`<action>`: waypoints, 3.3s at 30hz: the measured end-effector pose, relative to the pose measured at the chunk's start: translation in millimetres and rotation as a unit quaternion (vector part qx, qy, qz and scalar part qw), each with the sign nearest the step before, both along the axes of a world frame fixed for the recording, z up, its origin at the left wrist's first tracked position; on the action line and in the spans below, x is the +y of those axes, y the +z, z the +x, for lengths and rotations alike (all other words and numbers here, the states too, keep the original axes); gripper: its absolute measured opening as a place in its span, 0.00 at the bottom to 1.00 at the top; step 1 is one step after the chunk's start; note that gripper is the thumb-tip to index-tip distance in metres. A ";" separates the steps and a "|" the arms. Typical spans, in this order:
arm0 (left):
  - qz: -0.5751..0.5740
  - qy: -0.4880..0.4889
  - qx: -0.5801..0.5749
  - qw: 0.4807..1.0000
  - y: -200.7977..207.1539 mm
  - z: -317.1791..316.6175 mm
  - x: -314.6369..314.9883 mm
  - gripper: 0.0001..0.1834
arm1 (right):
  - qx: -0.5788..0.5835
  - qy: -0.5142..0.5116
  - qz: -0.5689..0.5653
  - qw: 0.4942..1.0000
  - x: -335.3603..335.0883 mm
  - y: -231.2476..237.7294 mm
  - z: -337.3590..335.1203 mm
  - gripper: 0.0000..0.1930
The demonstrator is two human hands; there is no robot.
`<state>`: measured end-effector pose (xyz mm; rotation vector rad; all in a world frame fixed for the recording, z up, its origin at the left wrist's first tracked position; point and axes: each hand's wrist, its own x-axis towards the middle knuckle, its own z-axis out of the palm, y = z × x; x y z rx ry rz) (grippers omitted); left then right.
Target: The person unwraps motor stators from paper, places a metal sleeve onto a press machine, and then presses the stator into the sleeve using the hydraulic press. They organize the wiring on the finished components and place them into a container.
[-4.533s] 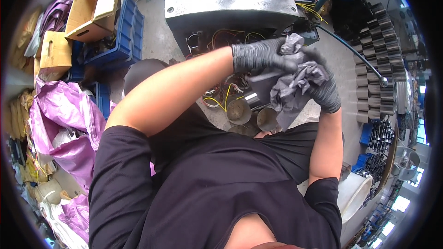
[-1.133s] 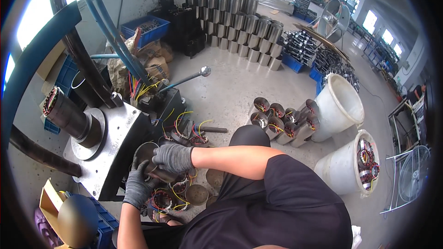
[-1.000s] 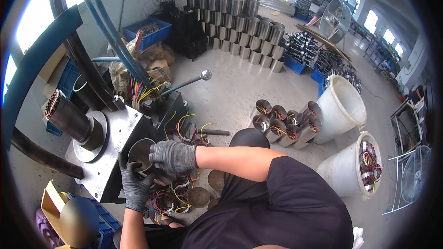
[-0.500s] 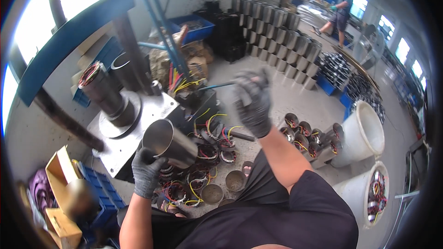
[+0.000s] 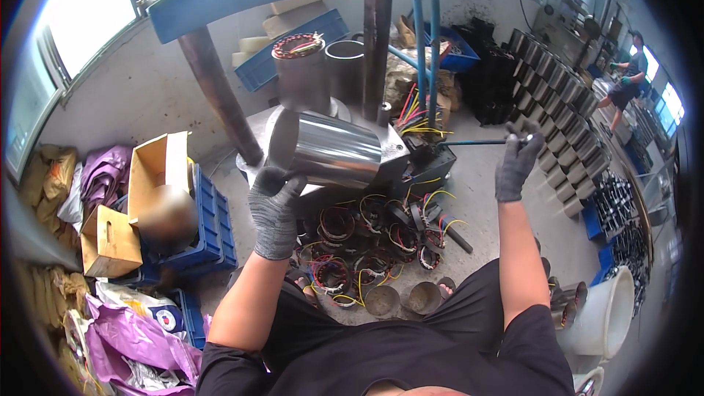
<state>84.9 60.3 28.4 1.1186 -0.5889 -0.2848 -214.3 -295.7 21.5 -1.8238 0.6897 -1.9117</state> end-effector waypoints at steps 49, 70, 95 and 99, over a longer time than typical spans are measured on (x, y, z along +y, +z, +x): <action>0.147 0.119 -0.507 0.841 234.6 111.8 -162.2 0.26 | 0.091 0.029 0.093 0.991 -71.0 61.3 48.8 0.53; 0.377 0.210 -0.434 0.791 253.5 186.8 -190.4 0.29 | 0.074 -0.027 0.129 0.989 -55.2 86.5 -1.1 0.09; 0.178 0.303 -0.423 0.835 187.3 187.9 -187.6 0.42 | 0.278 -0.023 0.115 0.953 -47.3 84.8 -26.3 0.37; 0.057 0.202 -0.267 0.941 107.3 131.1 -161.6 0.42 | 0.342 -0.052 0.066 0.936 -44.7 78.8 -36.0 0.39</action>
